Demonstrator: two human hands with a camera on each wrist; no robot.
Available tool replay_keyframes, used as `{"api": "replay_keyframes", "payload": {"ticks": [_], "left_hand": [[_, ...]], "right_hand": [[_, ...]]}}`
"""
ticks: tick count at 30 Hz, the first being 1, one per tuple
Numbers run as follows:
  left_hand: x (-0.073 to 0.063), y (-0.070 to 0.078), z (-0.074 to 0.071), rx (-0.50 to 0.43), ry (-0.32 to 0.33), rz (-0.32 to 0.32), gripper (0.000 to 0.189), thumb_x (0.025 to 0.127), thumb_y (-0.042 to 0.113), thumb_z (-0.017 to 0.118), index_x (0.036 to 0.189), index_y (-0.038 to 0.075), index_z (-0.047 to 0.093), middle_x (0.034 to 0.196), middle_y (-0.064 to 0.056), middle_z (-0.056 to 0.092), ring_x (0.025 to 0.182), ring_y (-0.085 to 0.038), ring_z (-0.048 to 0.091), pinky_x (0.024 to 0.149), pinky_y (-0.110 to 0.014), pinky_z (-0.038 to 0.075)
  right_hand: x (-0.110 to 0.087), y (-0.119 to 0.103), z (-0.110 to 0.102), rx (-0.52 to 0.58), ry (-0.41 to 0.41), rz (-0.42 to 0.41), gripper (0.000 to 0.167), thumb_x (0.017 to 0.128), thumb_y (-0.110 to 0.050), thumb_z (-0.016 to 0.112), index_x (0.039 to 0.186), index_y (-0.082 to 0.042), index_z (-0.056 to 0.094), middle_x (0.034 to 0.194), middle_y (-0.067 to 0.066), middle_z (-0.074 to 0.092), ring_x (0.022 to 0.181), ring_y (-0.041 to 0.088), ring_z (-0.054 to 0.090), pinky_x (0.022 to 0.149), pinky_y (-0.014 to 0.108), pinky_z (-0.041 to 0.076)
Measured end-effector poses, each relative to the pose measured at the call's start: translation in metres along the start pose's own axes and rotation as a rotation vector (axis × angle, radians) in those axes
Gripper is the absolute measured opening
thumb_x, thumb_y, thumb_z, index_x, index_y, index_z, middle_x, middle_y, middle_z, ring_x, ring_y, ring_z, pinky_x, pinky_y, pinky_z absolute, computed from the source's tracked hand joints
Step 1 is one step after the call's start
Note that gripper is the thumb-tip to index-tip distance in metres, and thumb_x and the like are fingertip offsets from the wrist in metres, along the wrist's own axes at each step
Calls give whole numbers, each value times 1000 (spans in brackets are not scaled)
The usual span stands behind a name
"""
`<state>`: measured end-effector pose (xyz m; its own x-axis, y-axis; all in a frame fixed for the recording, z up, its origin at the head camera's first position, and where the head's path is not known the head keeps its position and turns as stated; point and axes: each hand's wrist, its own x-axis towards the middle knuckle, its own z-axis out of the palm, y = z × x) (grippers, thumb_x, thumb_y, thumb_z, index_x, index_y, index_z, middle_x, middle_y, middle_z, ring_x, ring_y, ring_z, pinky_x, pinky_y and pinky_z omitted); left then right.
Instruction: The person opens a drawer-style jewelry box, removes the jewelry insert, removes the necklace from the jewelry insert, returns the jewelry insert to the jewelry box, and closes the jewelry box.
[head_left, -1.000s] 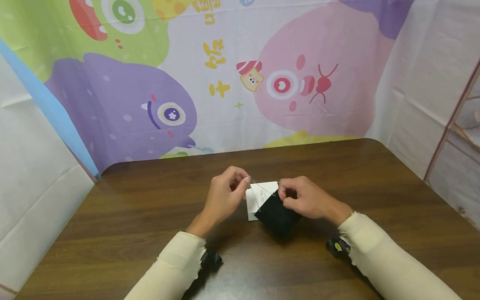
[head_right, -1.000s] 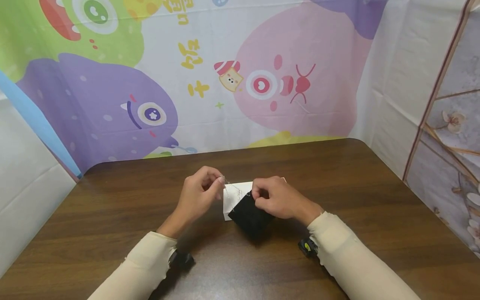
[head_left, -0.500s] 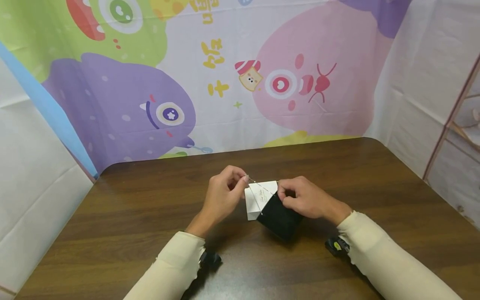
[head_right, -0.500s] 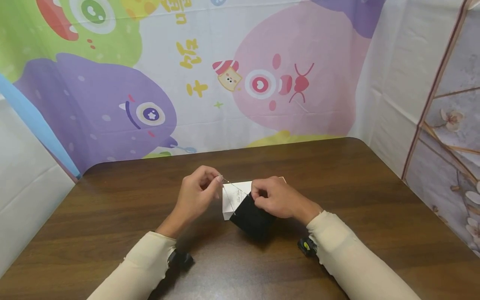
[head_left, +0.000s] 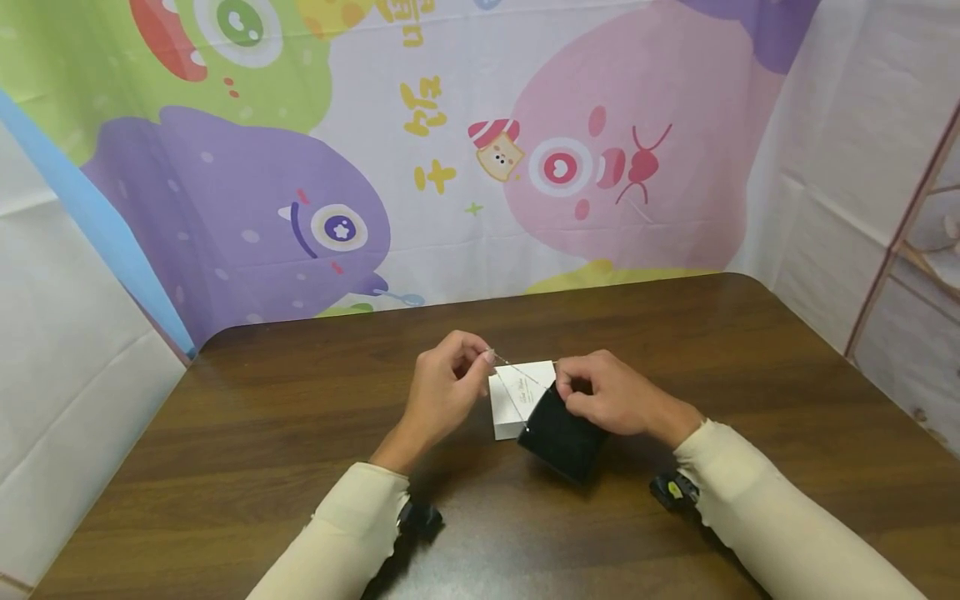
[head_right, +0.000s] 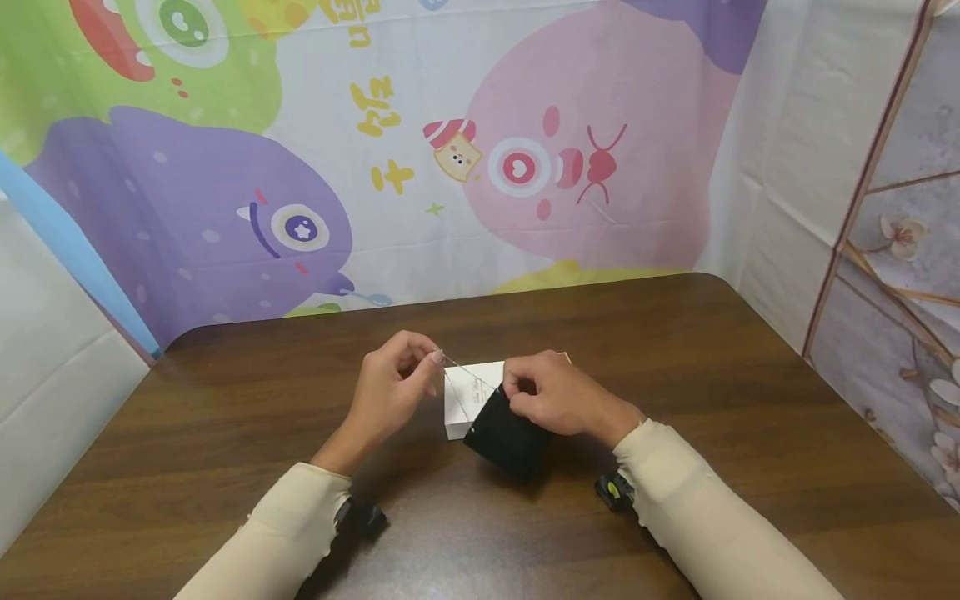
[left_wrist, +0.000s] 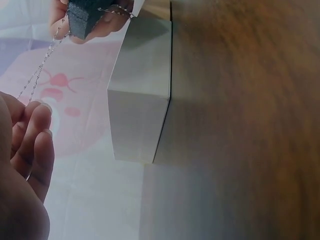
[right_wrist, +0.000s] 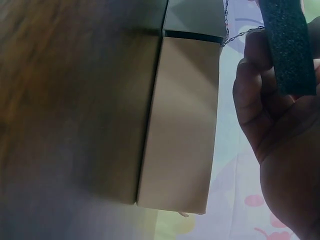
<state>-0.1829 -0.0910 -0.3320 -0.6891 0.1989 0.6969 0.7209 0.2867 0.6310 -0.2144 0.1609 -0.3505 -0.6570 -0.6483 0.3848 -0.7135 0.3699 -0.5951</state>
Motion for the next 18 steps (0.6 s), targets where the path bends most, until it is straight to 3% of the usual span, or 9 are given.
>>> {"api": "replay_keyframes", "payload": {"ticks": [18], "left_hand": [[0,-1,-1,-16,23,-86,5,90,-13,62,90,-8,60,69,-21,63,49,-32,58,47,-24,43]], "right_hand": [[-1,1,-1,28,42,7,28,76,4,62,72,-23,54,73,-10,55,69,12,55,63,30,45]]}}
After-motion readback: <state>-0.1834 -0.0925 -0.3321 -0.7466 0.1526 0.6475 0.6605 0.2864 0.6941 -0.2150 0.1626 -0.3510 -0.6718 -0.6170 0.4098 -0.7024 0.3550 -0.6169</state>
